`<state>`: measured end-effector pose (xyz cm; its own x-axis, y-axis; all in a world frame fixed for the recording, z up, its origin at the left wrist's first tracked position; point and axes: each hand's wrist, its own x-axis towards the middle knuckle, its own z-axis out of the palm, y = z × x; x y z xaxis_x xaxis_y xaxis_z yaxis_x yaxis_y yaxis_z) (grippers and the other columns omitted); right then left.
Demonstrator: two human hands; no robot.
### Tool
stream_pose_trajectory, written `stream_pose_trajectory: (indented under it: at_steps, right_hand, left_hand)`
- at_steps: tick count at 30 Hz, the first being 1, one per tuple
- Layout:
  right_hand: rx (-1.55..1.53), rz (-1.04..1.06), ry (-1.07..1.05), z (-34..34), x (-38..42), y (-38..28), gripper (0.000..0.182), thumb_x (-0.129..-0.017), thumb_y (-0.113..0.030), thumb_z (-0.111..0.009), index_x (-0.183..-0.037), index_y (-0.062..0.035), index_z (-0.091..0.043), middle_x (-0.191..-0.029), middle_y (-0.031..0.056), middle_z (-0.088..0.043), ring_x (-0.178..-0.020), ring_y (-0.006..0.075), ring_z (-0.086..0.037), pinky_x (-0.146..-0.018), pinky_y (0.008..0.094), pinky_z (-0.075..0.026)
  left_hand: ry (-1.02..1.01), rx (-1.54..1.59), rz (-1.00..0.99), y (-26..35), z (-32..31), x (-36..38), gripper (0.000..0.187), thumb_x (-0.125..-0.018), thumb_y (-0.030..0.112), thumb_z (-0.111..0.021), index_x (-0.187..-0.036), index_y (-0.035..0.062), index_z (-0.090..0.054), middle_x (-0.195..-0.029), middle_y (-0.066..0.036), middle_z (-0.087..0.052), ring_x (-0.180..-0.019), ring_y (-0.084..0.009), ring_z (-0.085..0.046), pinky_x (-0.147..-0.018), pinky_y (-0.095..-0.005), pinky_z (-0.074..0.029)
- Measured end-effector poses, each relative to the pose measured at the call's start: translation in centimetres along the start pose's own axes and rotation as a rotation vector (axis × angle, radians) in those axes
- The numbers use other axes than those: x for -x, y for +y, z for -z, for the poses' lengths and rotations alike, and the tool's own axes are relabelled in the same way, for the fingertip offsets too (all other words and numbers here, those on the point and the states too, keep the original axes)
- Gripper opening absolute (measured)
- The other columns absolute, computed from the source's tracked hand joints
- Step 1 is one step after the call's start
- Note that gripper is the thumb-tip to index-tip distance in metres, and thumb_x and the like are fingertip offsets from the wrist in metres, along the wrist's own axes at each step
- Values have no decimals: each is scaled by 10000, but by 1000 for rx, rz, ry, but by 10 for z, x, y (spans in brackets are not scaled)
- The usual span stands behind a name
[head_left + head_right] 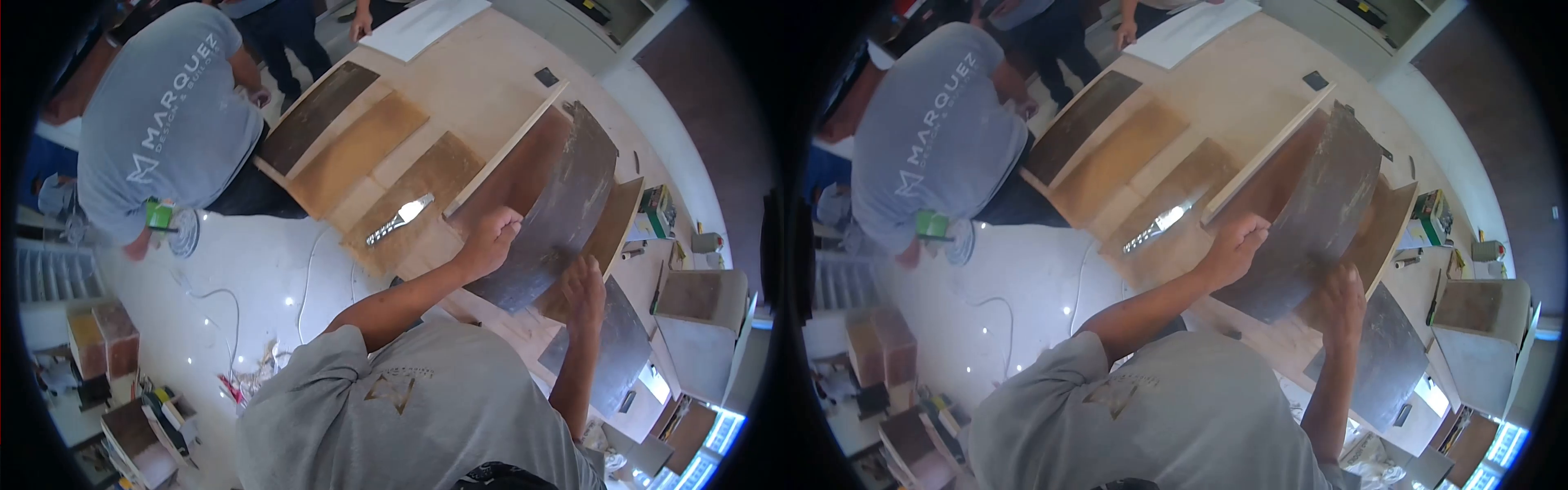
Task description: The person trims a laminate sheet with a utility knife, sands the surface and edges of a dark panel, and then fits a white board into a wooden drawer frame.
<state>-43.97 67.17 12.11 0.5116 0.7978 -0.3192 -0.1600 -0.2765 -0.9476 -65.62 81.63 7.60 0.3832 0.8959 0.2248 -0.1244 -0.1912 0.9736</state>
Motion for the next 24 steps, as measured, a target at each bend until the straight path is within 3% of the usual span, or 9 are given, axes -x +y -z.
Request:
stream_pose_trajectory:
  at_steps: [5, 7, 10, 19, 24]
  right_hand:
    - [-18, 39, -9, -72, -15, -21, 963, -949, -459, -716, -1610, 29, -214, -1331, 132, -587, -1147, 192, -602, -902, 308, -486]
    - [-61, 87, -9, -85, -22, -17, 987, -905, -399, -784, -1584, 60, -234, -1210, 81, -617, -1017, 124, -618, -778, 270, -503]
    - [-10, 50, 14, -82, -42, -6, 1005, -857, -289, -840, -1548, 107, -228, -1425, 218, -487, -1291, 283, -517, -1078, 370, -432]
    - [86, 170, -22, -98, -31, -30, 1068, -816, -390, -865, -1570, 63, -260, -1423, 227, -505, -1316, 306, -510, -1097, 370, -407]
    - [162, 250, -13, -98, -37, -19, 1161, -773, -412, -888, -1598, 50, -215, -1478, 243, -452, -1359, 330, -472, -1117, 383, -391]
  left_hand:
    - [-80, -27, -86, 5, 17, 3, 138, -984, 75, -594, -1058, -27, -650, -945, -160, -668, -865, -267, -646, -801, -362, -503]
    - [-60, -68, -153, 3, 16, 3, 118, -977, 68, -602, -1047, -20, -636, -952, -186, -664, -887, -342, -652, -798, -407, -510]
    - [-85, -86, -190, 8, 16, 4, 98, -962, 50, -607, -1041, -6, -623, -961, -192, -663, -885, -383, -662, -773, -443, -521]
    - [-98, -187, -417, 30, 9, 2, 132, -917, 21, -602, -1048, 25, -587, -937, -156, -659, -833, -385, -669, -679, -470, -540]
    - [-177, -203, -389, 28, 11, -1, 136, -916, 15, -632, -1050, 11, -612, -956, -165, -675, -835, -379, -679, -689, -462, -545]
